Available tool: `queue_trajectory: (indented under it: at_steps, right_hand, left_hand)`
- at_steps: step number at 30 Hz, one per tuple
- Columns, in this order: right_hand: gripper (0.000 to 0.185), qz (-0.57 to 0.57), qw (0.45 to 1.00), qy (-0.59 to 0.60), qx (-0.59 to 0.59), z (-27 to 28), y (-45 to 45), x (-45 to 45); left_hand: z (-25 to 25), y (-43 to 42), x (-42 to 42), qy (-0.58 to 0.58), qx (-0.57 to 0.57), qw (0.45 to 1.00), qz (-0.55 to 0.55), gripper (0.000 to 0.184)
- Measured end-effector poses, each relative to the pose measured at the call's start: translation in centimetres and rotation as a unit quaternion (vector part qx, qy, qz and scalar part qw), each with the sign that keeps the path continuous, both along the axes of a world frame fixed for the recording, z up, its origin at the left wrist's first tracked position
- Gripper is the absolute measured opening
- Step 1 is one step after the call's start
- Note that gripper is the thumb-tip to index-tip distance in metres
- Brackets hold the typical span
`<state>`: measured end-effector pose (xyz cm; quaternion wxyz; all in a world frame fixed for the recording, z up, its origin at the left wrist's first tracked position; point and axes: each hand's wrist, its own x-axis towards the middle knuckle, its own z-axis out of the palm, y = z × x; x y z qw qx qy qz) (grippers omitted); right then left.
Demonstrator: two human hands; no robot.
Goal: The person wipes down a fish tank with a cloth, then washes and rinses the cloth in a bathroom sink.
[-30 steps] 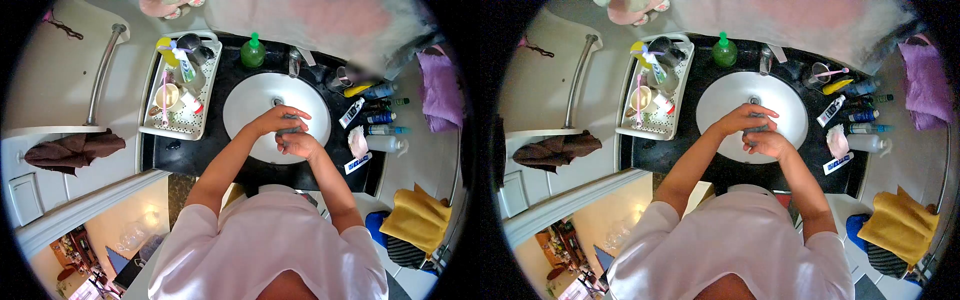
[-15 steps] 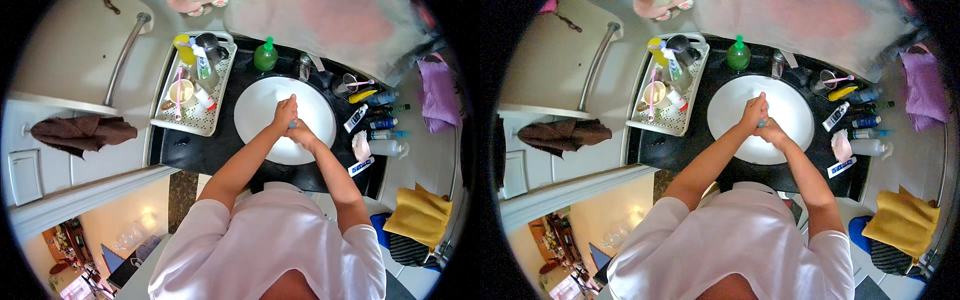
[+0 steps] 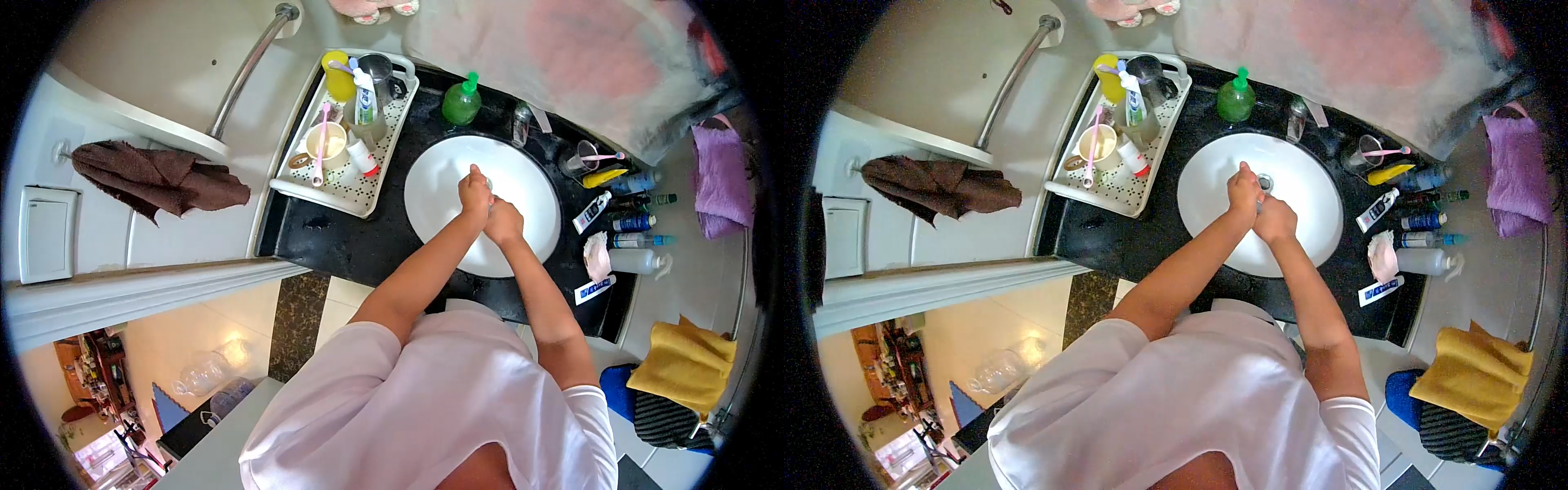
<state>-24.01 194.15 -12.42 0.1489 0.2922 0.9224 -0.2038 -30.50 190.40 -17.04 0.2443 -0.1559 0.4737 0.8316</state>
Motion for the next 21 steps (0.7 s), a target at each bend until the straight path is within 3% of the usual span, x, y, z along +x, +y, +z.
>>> queue_trajectory:
  at_steps: [3, 5, 6, 7, 8, 9, 10, 11, 13, 14, 15, 16, 17, 19, 20, 21]
  right_hand:
    - [0.038, 0.012, 1.000, -0.020, 0.009, -0.1, -0.5, -0.3]
    - [0.036, 0.011, 1.000, -0.028, -0.002, -0.7, -0.1, -0.4]
    - [0.035, -0.015, 0.979, -0.067, -0.193, -1.8, 1.3, -0.2]
    - [0.036, -0.040, 0.920, -0.103, -0.376, -2.9, 2.5, 0.0]
    - [0.036, -0.037, 0.920, -0.104, -0.375, -3.6, 3.2, 0.5]
    - [0.039, -0.042, 0.935, -0.046, -0.348, -4.2, 3.6, 1.5]
    - [0.044, -0.048, 0.946, 0.011, -0.320, -4.6, 3.9, 2.5]
    - [0.044, -0.047, 0.946, 0.011, -0.321, -4.8, 4.3, 3.6]
    - [0.048, 0.074, 0.996, -0.019, -0.045, -5.1, 5.0, 4.9]
    - [0.048, 0.072, 0.996, -0.019, -0.045, -5.3, 5.3, 5.1]
    - [0.049, 0.012, 0.985, -0.015, -0.170, -5.6, 5.4, 5.4]
    - [0.050, -0.047, 0.955, -0.009, -0.291, -6.1, 5.6, 5.7]
    - [0.050, -0.048, 0.956, -0.007, -0.290, -6.8, 5.8, 5.8]
    - [0.055, 0.098, 0.966, 0.122, -0.206, -7.9, 6.0, 5.9]
    - [0.055, 0.097, 0.966, 0.123, -0.204, -7.8, 6.0, 5.9]
    - [0.060, 0.007, 0.955, 0.088, -0.283, -5.7, 4.9, 5.2]
  left_hand:
    - [-0.2, -0.9, 0.0, -0.012, -0.012, 1.000, 0.000, 0.043]
    - [-1.4, -1.7, -0.3, 0.001, -0.040, 0.994, -0.098, 0.041]
    - [-1.1, -2.3, -0.4, 0.001, -0.041, 0.995, -0.096, 0.041]
    - [-0.5, -3.2, -0.5, 0.111, -0.122, 0.969, -0.183, 0.039]
    - [-0.1, -4.1, -0.6, 0.218, -0.199, 0.918, -0.263, 0.040]
    - [0.1, -5.7, -1.0, 0.384, -0.392, 0.768, -0.331, 0.043]
    - [4.3, -8.6, -0.9, 0.461, -0.506, 0.661, -0.307, 0.041]
    - [6.8, -10.7, -2.0, 0.454, -0.532, 0.642, -0.314, 0.040]
    - [9.3, -14.3, -4.1, 0.439, -0.665, 0.550, -0.250, 0.036]
    - [10.0, -15.7, -5.4, 0.424, -0.711, 0.514, -0.224, 0.035]
    - [9.7, -16.9, -6.2, 0.467, -0.768, 0.428, -0.097, 0.024]
    - [9.4, -18.0, -7.5, 0.479, -0.753, 0.448, -0.046, 0.024]
    - [9.3, -18.4, -8.7, 0.438, -0.778, 0.446, -0.068, 0.021]
    - [8.3, -19.0, -9.8, 0.451, -0.775, 0.438, -0.061, 0.020]
    - [7.6, -19.1, -10.2, 0.462, -0.773, 0.431, -0.055, 0.019]
    - [7.0, -18.9, -10.5, 0.453, -0.773, 0.441, -0.047, 0.016]
